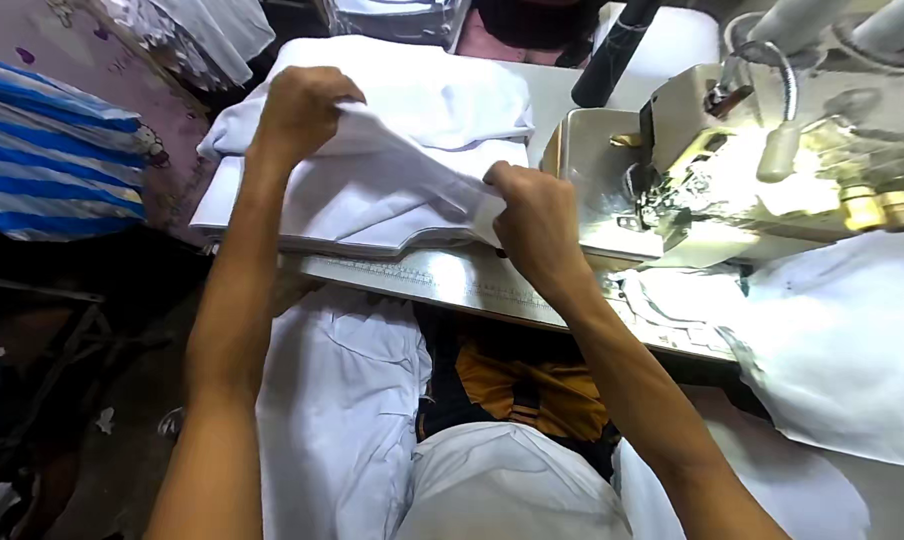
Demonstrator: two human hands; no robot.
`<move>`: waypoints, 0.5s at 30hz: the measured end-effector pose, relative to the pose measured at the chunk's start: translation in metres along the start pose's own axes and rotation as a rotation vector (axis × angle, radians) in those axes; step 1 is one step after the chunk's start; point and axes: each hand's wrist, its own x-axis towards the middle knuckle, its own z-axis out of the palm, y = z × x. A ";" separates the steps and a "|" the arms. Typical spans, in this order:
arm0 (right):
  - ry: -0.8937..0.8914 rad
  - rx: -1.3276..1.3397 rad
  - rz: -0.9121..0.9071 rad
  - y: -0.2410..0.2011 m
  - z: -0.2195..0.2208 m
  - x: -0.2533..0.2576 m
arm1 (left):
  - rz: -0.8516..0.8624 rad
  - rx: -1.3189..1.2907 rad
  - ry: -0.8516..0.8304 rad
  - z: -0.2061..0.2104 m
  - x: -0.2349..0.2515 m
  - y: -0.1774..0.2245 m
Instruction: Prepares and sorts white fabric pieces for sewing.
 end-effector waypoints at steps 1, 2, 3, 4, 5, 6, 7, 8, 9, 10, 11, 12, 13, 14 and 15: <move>0.007 -0.007 -0.013 0.007 -0.006 -0.009 | 0.001 0.017 0.002 -0.016 -0.022 0.021; -0.004 -0.032 -0.022 0.013 -0.010 -0.018 | -0.010 0.040 -0.009 -0.029 -0.045 0.042; -0.013 -0.058 -0.028 0.019 -0.011 -0.025 | -0.043 0.074 -0.031 -0.038 -0.071 0.064; -0.029 -0.081 -0.035 0.024 -0.010 -0.032 | -0.081 0.106 -0.059 -0.042 -0.096 0.084; -0.047 -0.100 -0.051 0.029 -0.008 -0.037 | -0.109 0.131 -0.084 -0.040 -0.119 0.099; -0.076 -0.110 -0.074 0.033 -0.005 -0.041 | -0.139 0.146 -0.116 -0.033 -0.140 0.109; -0.127 -0.109 -0.101 0.037 -0.003 -0.044 | -0.158 0.141 -0.139 -0.025 -0.157 0.115; -0.202 -0.100 -0.121 0.039 -0.002 -0.044 | -0.167 0.126 -0.151 -0.019 -0.168 0.115; -0.300 -0.088 -0.123 0.040 -0.004 -0.040 | -0.173 0.097 -0.143 -0.016 -0.173 0.114; -0.408 -0.083 -0.108 0.039 -0.007 -0.032 | -0.182 0.055 -0.115 -0.016 -0.171 0.113; -0.505 -0.080 -0.086 0.039 -0.011 -0.018 | -0.200 0.019 -0.079 -0.018 -0.164 0.111; -0.547 -0.055 -0.063 0.037 -0.016 0.000 | -0.223 -0.009 -0.045 -0.020 -0.155 0.107; -0.524 -0.012 -0.042 0.036 -0.019 0.022 | -0.243 -0.023 -0.036 -0.021 -0.142 0.102; -0.457 0.030 -0.022 0.037 -0.018 0.046 | -0.250 -0.023 -0.059 -0.022 -0.127 0.094; -0.385 0.050 0.001 0.042 -0.013 0.072 | -0.249 -0.014 -0.107 -0.021 -0.110 0.083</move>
